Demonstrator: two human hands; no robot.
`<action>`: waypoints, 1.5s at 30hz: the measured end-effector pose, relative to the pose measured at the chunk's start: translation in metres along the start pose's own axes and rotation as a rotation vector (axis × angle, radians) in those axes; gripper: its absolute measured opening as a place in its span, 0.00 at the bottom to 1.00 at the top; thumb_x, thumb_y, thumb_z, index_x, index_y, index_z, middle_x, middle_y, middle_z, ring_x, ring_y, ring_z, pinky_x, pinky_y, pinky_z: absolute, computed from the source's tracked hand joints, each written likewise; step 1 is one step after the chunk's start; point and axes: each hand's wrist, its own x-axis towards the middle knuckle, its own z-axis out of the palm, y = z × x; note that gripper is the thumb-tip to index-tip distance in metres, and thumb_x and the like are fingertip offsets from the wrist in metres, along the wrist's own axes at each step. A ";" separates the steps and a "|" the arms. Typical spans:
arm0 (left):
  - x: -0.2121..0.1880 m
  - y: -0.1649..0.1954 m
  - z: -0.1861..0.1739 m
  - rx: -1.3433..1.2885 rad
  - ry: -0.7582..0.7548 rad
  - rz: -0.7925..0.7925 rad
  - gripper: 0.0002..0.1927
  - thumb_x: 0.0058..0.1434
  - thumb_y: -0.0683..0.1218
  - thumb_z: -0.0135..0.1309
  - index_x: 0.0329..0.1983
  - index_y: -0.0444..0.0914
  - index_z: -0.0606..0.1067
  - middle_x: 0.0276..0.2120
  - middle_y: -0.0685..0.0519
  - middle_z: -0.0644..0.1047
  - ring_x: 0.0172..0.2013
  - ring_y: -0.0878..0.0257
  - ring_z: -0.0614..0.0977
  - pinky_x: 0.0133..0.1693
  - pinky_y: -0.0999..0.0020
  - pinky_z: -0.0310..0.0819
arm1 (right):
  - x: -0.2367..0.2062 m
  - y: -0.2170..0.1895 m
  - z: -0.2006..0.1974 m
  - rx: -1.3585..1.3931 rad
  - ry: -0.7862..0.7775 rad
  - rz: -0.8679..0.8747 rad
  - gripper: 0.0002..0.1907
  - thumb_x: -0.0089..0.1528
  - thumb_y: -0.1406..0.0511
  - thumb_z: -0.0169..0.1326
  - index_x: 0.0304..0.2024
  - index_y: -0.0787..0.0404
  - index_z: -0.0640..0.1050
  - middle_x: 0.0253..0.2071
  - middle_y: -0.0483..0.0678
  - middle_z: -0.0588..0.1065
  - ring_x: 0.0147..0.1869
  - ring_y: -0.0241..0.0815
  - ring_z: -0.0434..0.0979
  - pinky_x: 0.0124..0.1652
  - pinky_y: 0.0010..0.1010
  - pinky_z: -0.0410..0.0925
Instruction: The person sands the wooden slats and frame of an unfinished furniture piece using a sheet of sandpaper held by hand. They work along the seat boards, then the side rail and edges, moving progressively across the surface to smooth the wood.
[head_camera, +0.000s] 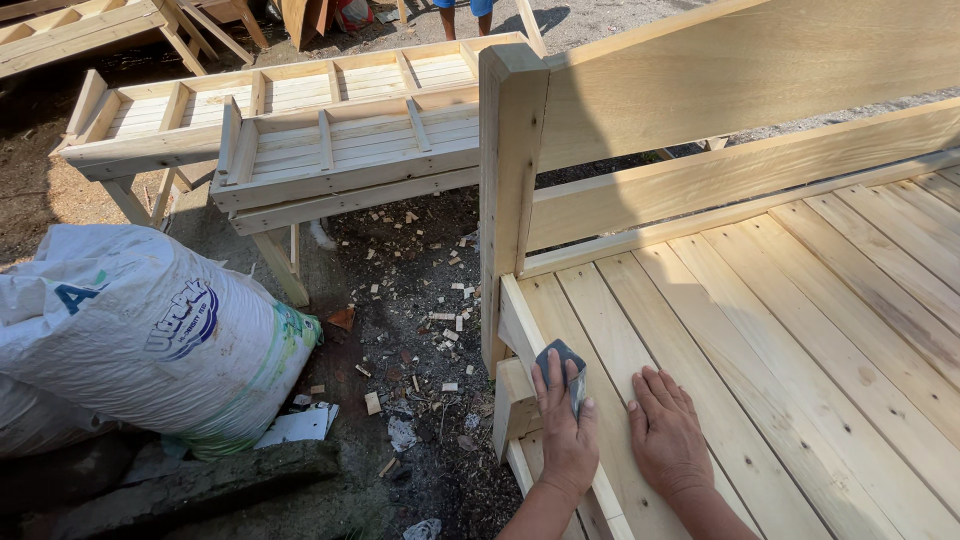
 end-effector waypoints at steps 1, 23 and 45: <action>0.012 -0.006 0.002 -0.133 0.093 0.014 0.34 0.70 0.46 0.42 0.77 0.30 0.53 0.79 0.46 0.48 0.78 0.44 0.39 0.73 0.55 0.37 | 0.001 0.000 0.000 0.003 -0.003 0.001 0.26 0.68 0.55 0.40 0.66 0.55 0.71 0.73 0.44 0.64 0.79 0.43 0.54 0.74 0.38 0.49; -0.014 -0.034 0.022 -0.851 0.291 -0.733 0.35 0.74 0.61 0.38 0.62 0.25 0.72 0.52 0.41 0.79 0.48 0.56 0.80 0.52 0.63 0.73 | -0.003 0.010 0.011 0.054 0.079 -0.121 0.27 0.68 0.58 0.43 0.66 0.62 0.71 0.72 0.53 0.65 0.78 0.51 0.56 0.73 0.43 0.47; -0.168 0.017 0.052 -0.900 0.318 -0.715 0.31 0.70 0.60 0.39 0.69 0.38 0.67 0.61 0.50 0.77 0.59 0.61 0.78 0.60 0.67 0.69 | -0.063 0.008 -0.007 0.091 0.008 -0.210 0.26 0.69 0.60 0.42 0.67 0.63 0.70 0.73 0.52 0.64 0.79 0.51 0.57 0.75 0.41 0.49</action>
